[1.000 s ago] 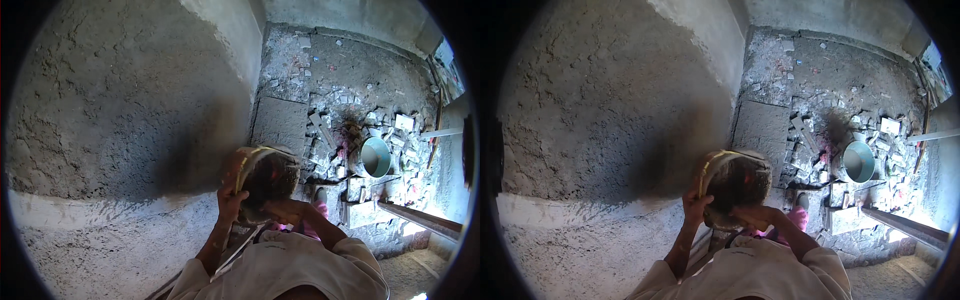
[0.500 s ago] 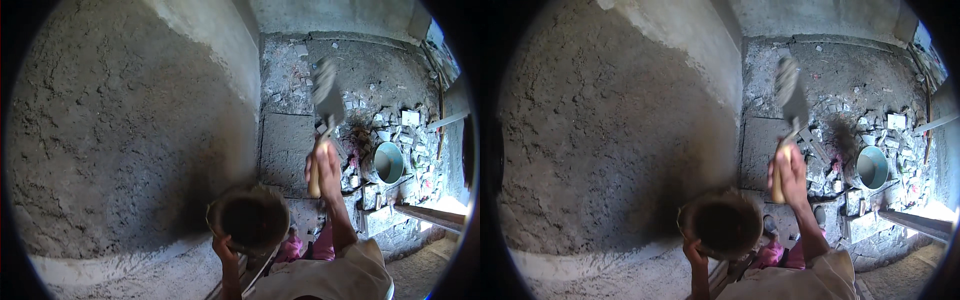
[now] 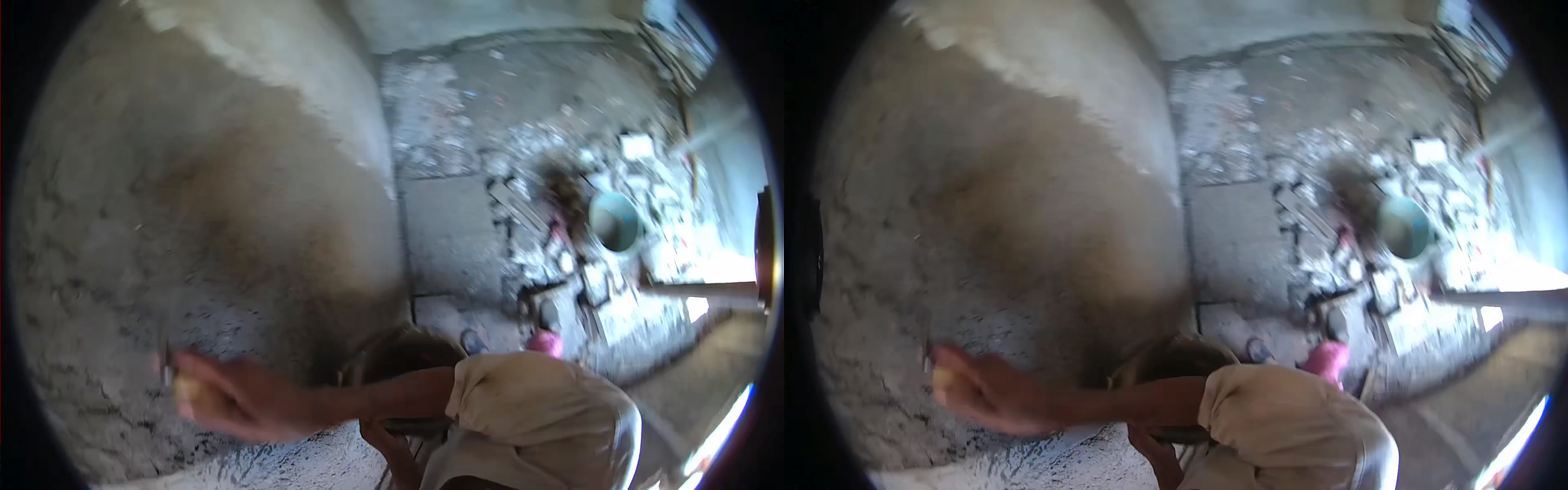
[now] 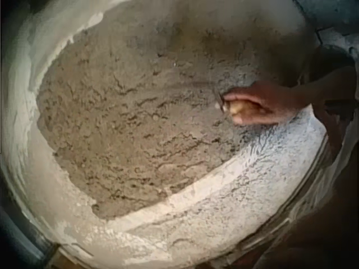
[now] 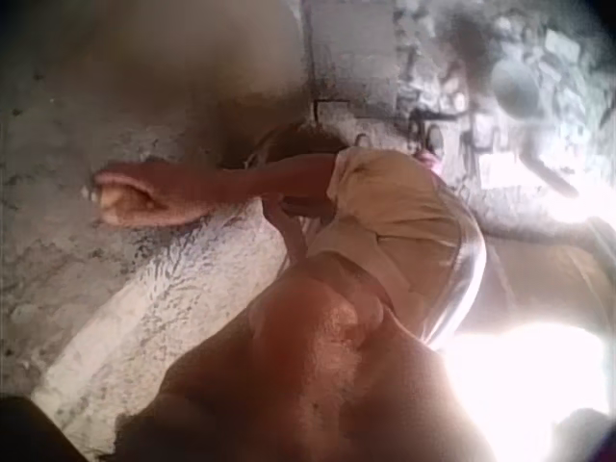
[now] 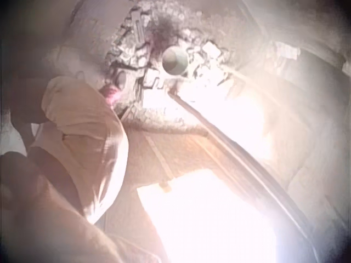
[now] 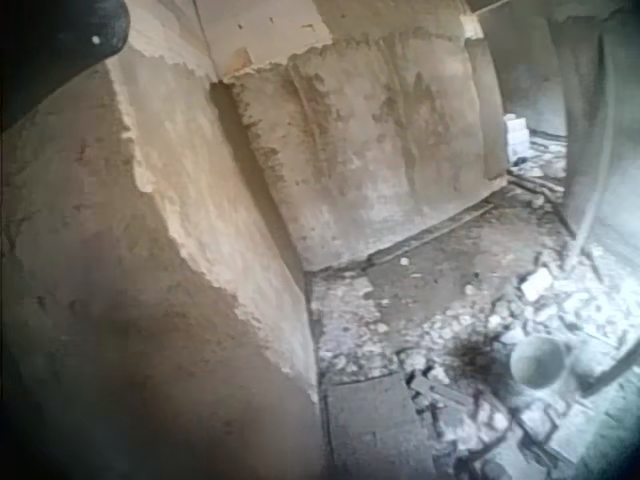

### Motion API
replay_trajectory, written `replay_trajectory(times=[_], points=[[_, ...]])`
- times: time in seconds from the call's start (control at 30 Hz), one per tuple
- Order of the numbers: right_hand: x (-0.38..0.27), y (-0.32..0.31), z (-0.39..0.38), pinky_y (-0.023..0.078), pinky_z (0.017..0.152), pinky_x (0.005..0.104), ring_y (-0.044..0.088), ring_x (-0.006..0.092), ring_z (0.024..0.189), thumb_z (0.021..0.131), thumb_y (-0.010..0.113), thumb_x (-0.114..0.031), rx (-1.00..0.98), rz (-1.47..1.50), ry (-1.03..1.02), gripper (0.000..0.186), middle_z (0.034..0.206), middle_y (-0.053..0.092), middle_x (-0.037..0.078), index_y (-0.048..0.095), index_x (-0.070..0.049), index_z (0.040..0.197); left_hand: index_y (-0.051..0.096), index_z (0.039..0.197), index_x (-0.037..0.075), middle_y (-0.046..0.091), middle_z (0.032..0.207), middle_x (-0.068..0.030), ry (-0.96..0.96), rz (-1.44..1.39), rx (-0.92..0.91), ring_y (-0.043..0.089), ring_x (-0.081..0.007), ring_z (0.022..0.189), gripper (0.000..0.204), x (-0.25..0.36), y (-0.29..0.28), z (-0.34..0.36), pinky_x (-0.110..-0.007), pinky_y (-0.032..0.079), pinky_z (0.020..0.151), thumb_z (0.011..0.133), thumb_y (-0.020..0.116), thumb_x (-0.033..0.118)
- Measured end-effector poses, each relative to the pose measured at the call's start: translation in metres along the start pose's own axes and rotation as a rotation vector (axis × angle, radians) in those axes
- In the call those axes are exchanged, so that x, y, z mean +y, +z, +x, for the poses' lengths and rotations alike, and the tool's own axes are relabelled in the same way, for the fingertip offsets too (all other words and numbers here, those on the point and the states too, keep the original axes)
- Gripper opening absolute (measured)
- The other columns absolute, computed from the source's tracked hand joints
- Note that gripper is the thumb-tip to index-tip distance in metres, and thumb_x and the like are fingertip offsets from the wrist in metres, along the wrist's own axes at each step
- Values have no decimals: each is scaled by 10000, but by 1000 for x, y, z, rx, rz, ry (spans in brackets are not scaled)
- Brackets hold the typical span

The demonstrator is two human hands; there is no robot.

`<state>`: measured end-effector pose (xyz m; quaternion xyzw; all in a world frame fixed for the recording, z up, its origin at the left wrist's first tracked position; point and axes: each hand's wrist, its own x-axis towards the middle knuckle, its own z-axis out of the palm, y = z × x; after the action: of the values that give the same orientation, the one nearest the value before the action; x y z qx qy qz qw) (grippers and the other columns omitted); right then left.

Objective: The person pours water into a bucket and mixes cement using a trowel. Then, the person applies the cement onto a wall using the trowel and smooths the surface with a float.

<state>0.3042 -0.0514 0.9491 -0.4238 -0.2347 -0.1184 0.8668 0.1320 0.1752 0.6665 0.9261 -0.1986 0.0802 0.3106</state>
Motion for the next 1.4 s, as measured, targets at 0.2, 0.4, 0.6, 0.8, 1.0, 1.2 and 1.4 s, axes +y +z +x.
replay_trajectory(times=[0.2, 0.4, 0.6, 0.8, 1.0, 1.2, 1.4], points=[[-1, -91, -154, 463, 799, 457, 619, 324, 881, 825, 643, -351, 28, -812, 234, 456, 914, 631, 115, 489, -128, 1192, 577, 1001, 13, 584, 1000, -191, 492, -26, 139, 573, -336, 925, 299, -35, 22, 73, -443, 452, 840, 770, 691, 165], [-48, -157, -374, 497, 730, 397, 630, 293, 812, 784, 676, -238, 1066, -1079, 436, 337, 894, 631, 109, 526, -105, 1055, 556, 1084, -10, 596, 1002, -177, 218, -302, -84, 585, -277, 895, 417, -3, 72, 113, -407, 477, 806, 808, 667, 281], [-84, -179, -495, 436, 784, 247, 517, 76, 880, 813, 689, -244, 1456, -142, 27, 315, 918, 550, -2, 536, -62, 1018, 510, 1163, -43, 593, 981, -197, 44, -669, -353, 606, -240, 827, 499, 31, 142, 137, -380, 510, 747, 859, 656, 325], [-229, -133, -575, 441, 695, 272, 505, 95, 807, 798, 705, -279, 1678, -203, -17, 304, 880, 534, 1, 544, -93, 976, 487, 1191, -26, 552, 1109, -228, 280, -852, -862, 567, -315, 1021, 484, 274, 191, 96, -408, 486, 871, 835, 682, 237], [-352, -89, -694, 437, 727, 264, 505, 97, 823, 760, 723, -213, 2030, -406, -471, 302, 884, 518, -5, 541, -82, 962, 574, 1162, 47, 573, 1187, -114, -440, -1127, -1516, 535, -273, 1060, 474, 522, 292, -6, -420, 435, 910, 778, 611, 322], [-470, -8, -774, 427, 634, 238, 494, 78, 710, 777, 667, -129, 2288, -715, -782, 224, 803, 516, -15, 533, -70, 947, 116, 1513, 227, 241, 1534, -106, -187, -1207, -2251, 286, -311, 1379, 732, 685, 319, -116, -542, 292, 1077, 909, 524, 295], [-571, 11, -856, 405, 591, 235, 469, 63, 651, 792, 650, -131, 2630, -1127, -1001, 170, 764, 500, -36, 536, -92, 912, 162, 1503, 241, 275, 1528, -67, -321, -1240, -2232, 324, -301, 1366, 660, 703, 361, -129, -542, 303, 1076, 937, 501, 267]])
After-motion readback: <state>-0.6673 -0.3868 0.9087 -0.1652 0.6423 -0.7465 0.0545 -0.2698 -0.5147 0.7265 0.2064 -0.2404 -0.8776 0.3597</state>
